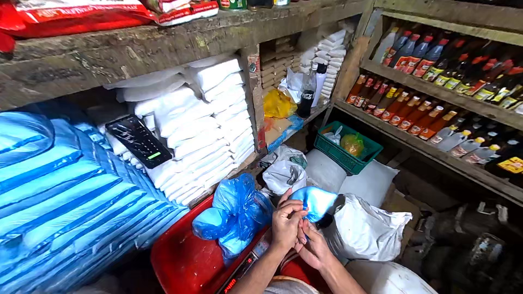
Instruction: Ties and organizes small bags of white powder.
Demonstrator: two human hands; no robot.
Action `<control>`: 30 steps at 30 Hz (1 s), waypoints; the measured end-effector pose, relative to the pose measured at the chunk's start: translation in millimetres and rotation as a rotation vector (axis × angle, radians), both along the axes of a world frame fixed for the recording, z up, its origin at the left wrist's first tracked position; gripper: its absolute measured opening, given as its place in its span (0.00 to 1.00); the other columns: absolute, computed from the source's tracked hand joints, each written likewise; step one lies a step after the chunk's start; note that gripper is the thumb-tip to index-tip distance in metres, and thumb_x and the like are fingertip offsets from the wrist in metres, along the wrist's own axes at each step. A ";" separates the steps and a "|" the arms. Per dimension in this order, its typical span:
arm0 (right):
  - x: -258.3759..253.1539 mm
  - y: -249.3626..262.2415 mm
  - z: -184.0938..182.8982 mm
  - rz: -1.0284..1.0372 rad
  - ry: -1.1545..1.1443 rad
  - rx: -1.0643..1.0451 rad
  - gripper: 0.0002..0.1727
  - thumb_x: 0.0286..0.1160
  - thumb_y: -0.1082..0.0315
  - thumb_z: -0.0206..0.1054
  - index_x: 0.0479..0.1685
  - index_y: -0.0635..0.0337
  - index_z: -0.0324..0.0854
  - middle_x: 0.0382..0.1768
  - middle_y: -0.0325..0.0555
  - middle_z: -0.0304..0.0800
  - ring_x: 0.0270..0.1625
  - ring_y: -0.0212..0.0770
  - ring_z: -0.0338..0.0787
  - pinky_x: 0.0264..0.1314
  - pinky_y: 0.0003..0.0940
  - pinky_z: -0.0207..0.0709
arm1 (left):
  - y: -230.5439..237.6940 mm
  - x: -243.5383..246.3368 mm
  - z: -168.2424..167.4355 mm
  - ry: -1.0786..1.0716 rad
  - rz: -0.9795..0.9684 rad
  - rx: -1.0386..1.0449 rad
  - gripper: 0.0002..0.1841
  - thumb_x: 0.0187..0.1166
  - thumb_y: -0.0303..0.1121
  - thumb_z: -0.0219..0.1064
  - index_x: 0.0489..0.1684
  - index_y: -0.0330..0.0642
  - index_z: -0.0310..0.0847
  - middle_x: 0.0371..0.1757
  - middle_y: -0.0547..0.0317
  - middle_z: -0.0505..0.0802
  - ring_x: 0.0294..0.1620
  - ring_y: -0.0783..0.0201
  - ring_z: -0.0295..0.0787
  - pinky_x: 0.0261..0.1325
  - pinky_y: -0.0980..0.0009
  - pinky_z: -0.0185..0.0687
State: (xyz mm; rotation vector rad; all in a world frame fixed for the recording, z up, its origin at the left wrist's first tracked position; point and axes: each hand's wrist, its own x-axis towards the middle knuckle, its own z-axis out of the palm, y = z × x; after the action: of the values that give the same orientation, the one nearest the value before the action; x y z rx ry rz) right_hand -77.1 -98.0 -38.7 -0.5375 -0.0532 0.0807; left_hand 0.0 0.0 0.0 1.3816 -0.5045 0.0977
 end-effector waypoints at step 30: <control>-0.2 -71.6 -37.7 -0.382 0.028 -1.349 0.09 0.52 0.73 0.80 0.33 0.56 0.89 0.70 0.48 0.85 0.77 0.43 0.79 0.78 0.43 0.77 | 4.2 30.0 -87.4 0.038 -0.540 0.424 0.09 0.78 0.22 0.62 0.42 0.36 0.91 0.61 0.50 0.93 0.75 0.61 0.83 0.82 0.61 0.75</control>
State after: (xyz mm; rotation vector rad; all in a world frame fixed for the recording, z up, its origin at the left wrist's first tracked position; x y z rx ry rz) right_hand -77.3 -169.7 -76.4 -1.8818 0.1486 -0.2782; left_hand 30.0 4.2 -87.4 1.6037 -0.8844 -0.4992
